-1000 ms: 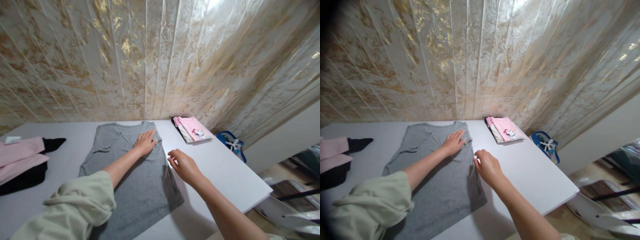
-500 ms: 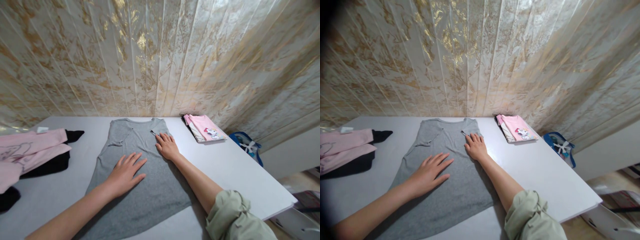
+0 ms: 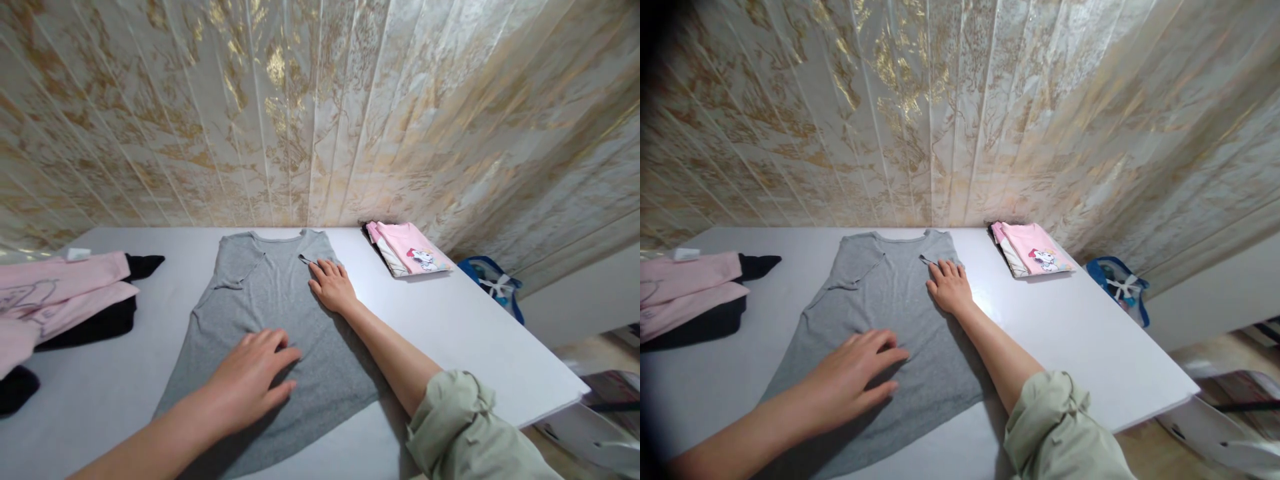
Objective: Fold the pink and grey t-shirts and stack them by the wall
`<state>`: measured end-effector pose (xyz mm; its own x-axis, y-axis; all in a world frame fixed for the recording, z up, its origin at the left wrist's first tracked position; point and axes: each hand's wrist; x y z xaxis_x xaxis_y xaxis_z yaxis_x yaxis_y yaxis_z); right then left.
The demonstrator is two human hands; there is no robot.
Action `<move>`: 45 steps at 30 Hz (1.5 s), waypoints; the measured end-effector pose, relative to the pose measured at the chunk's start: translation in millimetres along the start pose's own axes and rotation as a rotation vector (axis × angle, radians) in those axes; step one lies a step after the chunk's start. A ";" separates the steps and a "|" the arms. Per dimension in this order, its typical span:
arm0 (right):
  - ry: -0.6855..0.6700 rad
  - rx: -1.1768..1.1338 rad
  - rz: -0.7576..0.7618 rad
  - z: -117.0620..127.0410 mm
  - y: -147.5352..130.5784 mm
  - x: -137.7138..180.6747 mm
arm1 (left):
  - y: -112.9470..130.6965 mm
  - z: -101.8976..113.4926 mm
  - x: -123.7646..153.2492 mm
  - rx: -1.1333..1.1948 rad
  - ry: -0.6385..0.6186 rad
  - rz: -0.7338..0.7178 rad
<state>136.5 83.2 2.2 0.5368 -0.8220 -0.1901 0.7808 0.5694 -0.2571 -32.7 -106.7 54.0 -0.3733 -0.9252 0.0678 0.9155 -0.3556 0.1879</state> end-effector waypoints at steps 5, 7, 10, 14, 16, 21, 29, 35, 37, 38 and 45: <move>-0.002 0.002 0.003 -0.4 -0.4 -0.5 | -14.9 1.1 -15.5 -0.028 0.125 0.085; 0.003 0.007 0.005 -2.1 -0.4 0.3 | -38.9 -0.3 -41.4 -0.088 0.229 0.203; 0.003 0.010 0.005 -2.6 -0.6 1.7 | -83.3 2.2 -74.2 -0.223 0.311 0.382; -0.027 0.011 -0.002 9.5 -3.5 -9.4 | -139.1 11.5 -96.5 -0.306 0.315 0.529; -0.004 0.013 -0.012 18.8 -6.2 -25.6 | -159.3 12.7 -103.1 -0.299 0.278 0.581; 0.059 -0.016 -0.100 17.1 -10.5 -76.5 | -181.8 -0.2 -113.9 -0.271 0.222 0.676; 0.031 0.002 -0.233 -23.7 -1.6 -88.8 | -191.8 -6.0 -121.3 -0.242 0.158 0.809; 0.056 0.010 -0.221 -23.5 -2.1 -87.7 | -196.2 11.1 -130.4 -0.280 0.186 0.769; 0.069 0.018 -0.217 -24.2 -2.4 -87.6 | -200.6 14.8 -134.6 -0.291 0.206 0.716; 0.072 0.021 -0.216 -24.4 -2.4 -87.5 | -203.8 15.2 -136.7 -0.288 0.205 0.699; 0.056 0.025 -0.219 -22.2 -1.4 -87.0 | -226.2 9.5 -145.2 -0.235 0.167 0.716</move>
<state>81.6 154.1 -1.9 0.3359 -0.9236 -0.1845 0.8849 0.3766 -0.2741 -187.0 109.4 11.1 0.3326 -0.9413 -0.0582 0.9400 0.3358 -0.0604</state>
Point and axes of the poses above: each hand's wrist, its own x-axis away from the middle knuckle, its own z-axis out of the back of the hand, y = z × x, and after that the axes turned 8 degrees about -x, right-handed
